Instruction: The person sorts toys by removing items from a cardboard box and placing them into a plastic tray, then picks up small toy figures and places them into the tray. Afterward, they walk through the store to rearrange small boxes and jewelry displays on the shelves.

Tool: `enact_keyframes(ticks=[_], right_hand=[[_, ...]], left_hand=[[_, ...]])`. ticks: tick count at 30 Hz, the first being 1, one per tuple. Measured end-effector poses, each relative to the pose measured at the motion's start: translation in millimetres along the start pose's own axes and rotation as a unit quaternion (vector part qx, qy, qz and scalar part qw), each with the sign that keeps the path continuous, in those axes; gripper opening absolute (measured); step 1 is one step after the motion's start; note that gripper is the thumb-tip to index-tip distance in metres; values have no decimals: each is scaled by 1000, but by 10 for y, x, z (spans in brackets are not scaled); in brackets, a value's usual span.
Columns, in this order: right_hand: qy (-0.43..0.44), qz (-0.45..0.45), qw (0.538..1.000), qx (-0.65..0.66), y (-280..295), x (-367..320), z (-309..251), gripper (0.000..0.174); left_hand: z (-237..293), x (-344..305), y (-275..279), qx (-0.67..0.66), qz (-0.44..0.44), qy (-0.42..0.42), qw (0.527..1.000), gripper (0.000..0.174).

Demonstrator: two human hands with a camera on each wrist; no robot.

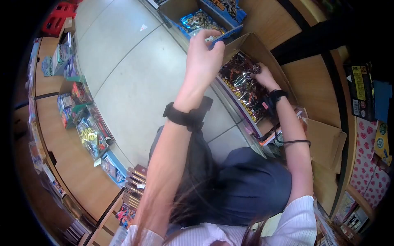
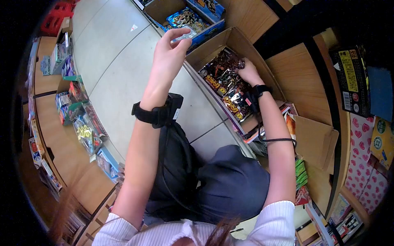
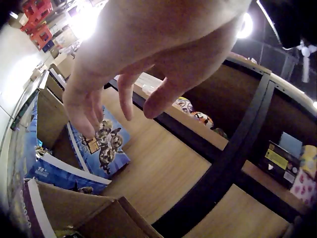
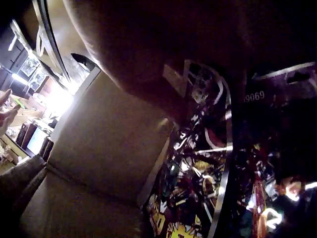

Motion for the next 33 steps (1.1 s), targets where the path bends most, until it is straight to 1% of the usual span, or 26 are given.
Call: enact_keyframes(ticks=[2,3,5,6,7,9,10,11,12,13,15,17,19,20,21,22,23,24,25,26,27,28,29,30,31,33], right_hand=[[58,12,989,-133,-19,-69,-131,49],[58,13,990,-131,-23,-116,-192,49],[110,58,944,-306,7,-231,-416,54],[156,90,936,-302,40,-280,-527,47],[156,89,936,-302,36,-276,-524,47],[171,71,909,-374,4,-270,-523,35],[130,-8,892,-433,-73,-260,-459,27],[91,-65,880,-462,-190,-226,-268,26],[49,-109,915,-385,-277,-204,-77,26],[10,-151,940,-305,-334,-190,27,26],[17,-149,950,-274,-319,-214,52,30],[-2,-194,947,-258,-266,-259,-123,36],[27,-197,944,-264,-305,-169,-57,38],[-6,-182,946,-267,-295,-151,-3,40],[-26,-220,934,-281,-220,-225,-215,39],[20,-179,968,-176,-78,-371,-581,37],[63,-135,986,-68,73,-527,-854,36],[57,-146,985,-71,174,-611,-928,36],[107,-161,977,-85,285,-744,-1019,33],[155,-178,967,-98,390,-929,-1114,31],[182,-107,972,-104,618,-1169,-1319,32],[139,-105,985,-13,687,-1364,-1303,32],[97,-99,987,80,740,-1539,-1310,32],[65,-104,991,56,825,-1754,-1496,29],[-36,-177,982,57,844,-1943,-1623,29],[75,-245,961,-100,777,-2216,-1683,30]], left_hand=[[-15,14,6,-15,3,-10,1000,28],[-14,17,10,-14,3,-11,1000,28],[-6,19,32,3,8,-14,1000,28],[-7,22,40,3,8,-13,1000,28],[-5,26,48,7,11,-16,1000,28],[31,15,52,8,16,-16,1000,28],[44,2,35,-12,1,11,1000,28],[50,1,15,-31,-13,37,999,29],[14,9,-12,-32,-9,35,999,29],[-54,26,-58,-9,0,15,1000,28],[-136,63,-142,8,14,-21,1000,25],[-117,58,-211,1,25,-21,999,24],[-65,60,-305,-13,60,-53,997,24],[-12,35,-374,-30,52,-40,997,25],[119,-61,-415,-16,75,-48,996,25],[269,-184,-460,-54,69,-25,996,23],[413,-346,-522,-89,52,-3,995,22],[503,-508,-610,-106,46,-28,993,24],[638,-686,-655,-69,32,-36,996,28],[725,-905,-701,-54,-13,-9,998,30],[880,-1086,-691,-41,-57,18,997,32],[957,-1243,-667,-54,-104,70,991,33],[1022,-1382,-629,-65,-146,117,980,34],[1188,-1437,-457,-147,-90,72,982,32],[1254,-1489,-318,-146,-85,82,982,32],[1376,-1582,80,-215,-58,110,969,27]])
Point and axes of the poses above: each hand's wrist, its own x-axis towards the middle knuckle, its own y-axis out of the back of the hand, z = x × y, the point moved 6 cm from there along x, towards the middle knuckle
